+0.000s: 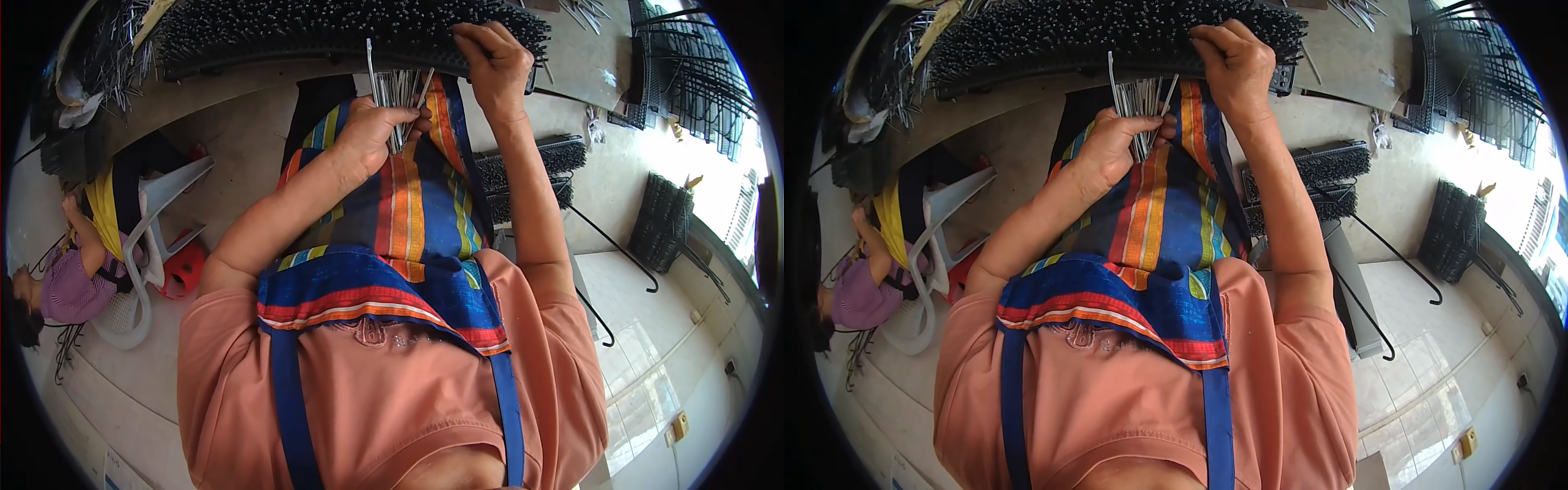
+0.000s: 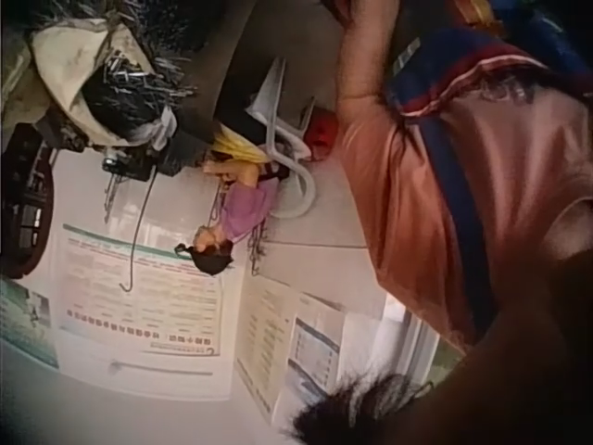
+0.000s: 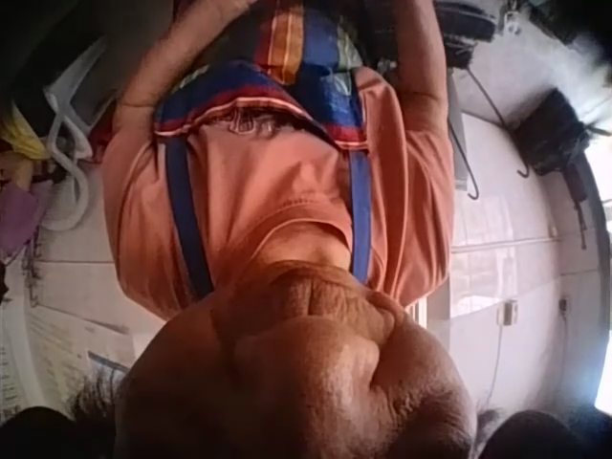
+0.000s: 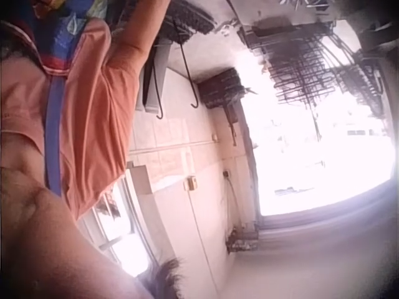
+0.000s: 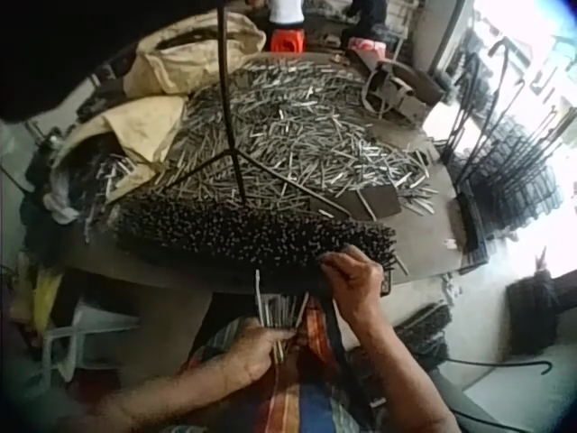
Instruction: Weaving thin metal wires into a plastic mesh grid to create a component.
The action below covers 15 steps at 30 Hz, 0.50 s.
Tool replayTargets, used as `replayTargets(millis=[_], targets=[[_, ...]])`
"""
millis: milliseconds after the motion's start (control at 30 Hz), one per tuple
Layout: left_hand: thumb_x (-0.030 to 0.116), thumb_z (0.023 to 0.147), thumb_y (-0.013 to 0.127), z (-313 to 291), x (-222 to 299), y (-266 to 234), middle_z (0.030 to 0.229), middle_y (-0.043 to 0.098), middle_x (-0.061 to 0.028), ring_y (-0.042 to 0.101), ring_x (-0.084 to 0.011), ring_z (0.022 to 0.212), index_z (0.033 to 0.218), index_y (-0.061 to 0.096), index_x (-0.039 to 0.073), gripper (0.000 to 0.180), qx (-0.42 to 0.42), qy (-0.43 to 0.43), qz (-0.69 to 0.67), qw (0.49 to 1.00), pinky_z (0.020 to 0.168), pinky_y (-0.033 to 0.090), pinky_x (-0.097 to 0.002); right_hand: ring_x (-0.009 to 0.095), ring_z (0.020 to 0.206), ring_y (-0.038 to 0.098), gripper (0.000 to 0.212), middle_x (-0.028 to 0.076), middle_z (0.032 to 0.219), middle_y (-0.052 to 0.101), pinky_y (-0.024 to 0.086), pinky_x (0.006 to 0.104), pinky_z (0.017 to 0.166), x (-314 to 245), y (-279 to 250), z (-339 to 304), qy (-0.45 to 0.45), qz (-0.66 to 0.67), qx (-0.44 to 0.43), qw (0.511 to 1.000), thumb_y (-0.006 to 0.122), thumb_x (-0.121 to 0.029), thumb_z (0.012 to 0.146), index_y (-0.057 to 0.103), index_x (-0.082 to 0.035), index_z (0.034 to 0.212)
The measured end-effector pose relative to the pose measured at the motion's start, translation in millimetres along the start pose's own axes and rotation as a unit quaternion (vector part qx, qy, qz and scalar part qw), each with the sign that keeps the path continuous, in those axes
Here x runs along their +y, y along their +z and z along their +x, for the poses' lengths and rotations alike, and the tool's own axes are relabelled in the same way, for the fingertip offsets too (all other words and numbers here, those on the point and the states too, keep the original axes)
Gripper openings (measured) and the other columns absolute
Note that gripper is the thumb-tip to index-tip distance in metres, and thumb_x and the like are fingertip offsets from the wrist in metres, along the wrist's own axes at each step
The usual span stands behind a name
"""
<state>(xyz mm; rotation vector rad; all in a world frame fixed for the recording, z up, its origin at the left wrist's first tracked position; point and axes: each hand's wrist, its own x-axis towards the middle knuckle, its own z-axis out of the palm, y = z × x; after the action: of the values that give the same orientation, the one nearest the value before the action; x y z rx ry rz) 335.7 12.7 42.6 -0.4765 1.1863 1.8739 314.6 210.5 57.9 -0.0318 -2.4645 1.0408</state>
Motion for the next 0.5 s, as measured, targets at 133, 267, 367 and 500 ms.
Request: replayTargets(millis=[133, 267, 367, 500], targets=[[-0.004, 0.083, 0.061, -2.3, 0.9, 5.2, 0.091, 0.071, -0.0135, 0.07, -0.0217, 0.079, 0.099, 0.067, -0.003, 0.017, -0.013, 0.003, -0.021, 1.0, 0.068, 0.055, -0.0315, 0.014, 0.072, 0.064, 0.016, 0.004, 0.082, 0.065, 0.049, 0.0241, 0.064, -1.6, -3.9, 1.9, -0.02, -0.017, -0.02, 0.999, 0.069, 0.0, 0.08, 0.074, -0.007, 0.093], [-0.004, 0.083, 0.062, -3.6, 3.5, 7.6, 0.091, 0.071, -0.013, 0.069, -0.0211, 0.078, 0.1, 0.066, -0.002, 0.017, -0.018, 0.009, -0.027, 0.999, 0.067, 0.055, -0.0313, 0.016, 0.075, 0.065, 0.019, 0.004, 0.086, 0.064, 0.05, 0.0252, 0.066, 3.1, -2.4, -1.4, -0.067, -0.008, -0.015, 0.998, 0.068, 0.002, 0.08, 0.074, -0.008, 0.095], [-0.004, 0.082, 0.062, -3.3, 5.3, 8.1, 0.09, 0.071, -0.0126, 0.069, -0.0209, 0.077, 0.1, 0.066, -0.002, 0.018, -0.019, 0.02, -0.024, 0.999, 0.067, 0.055, -0.0313, 0.016, 0.075, 0.066, 0.019, 0.004, 0.086, 0.064, 0.051, 0.0257, 0.066, 3.4, 0.6, -2.0, -0.089, -0.009, -0.019, 0.996, 0.068, 0.002, 0.08, 0.073, -0.008, 0.095], [-0.005, 0.082, 0.063, -1.1, 6.4, 7.0, 0.09, 0.071, -0.0128, 0.069, -0.0212, 0.077, 0.1, 0.066, -0.002, 0.019, -0.035, 0.035, -0.03, 0.998, 0.066, 0.054, -0.0316, 0.017, 0.072, 0.065, 0.015, 0.005, 0.087, 0.064, 0.051, 0.0268, 0.066, -6.9, 3.4, -4.7, -0.115, -0.098, -0.04, 0.988, 0.067, 0.001, 0.081, 0.073, -0.007, 0.092]])
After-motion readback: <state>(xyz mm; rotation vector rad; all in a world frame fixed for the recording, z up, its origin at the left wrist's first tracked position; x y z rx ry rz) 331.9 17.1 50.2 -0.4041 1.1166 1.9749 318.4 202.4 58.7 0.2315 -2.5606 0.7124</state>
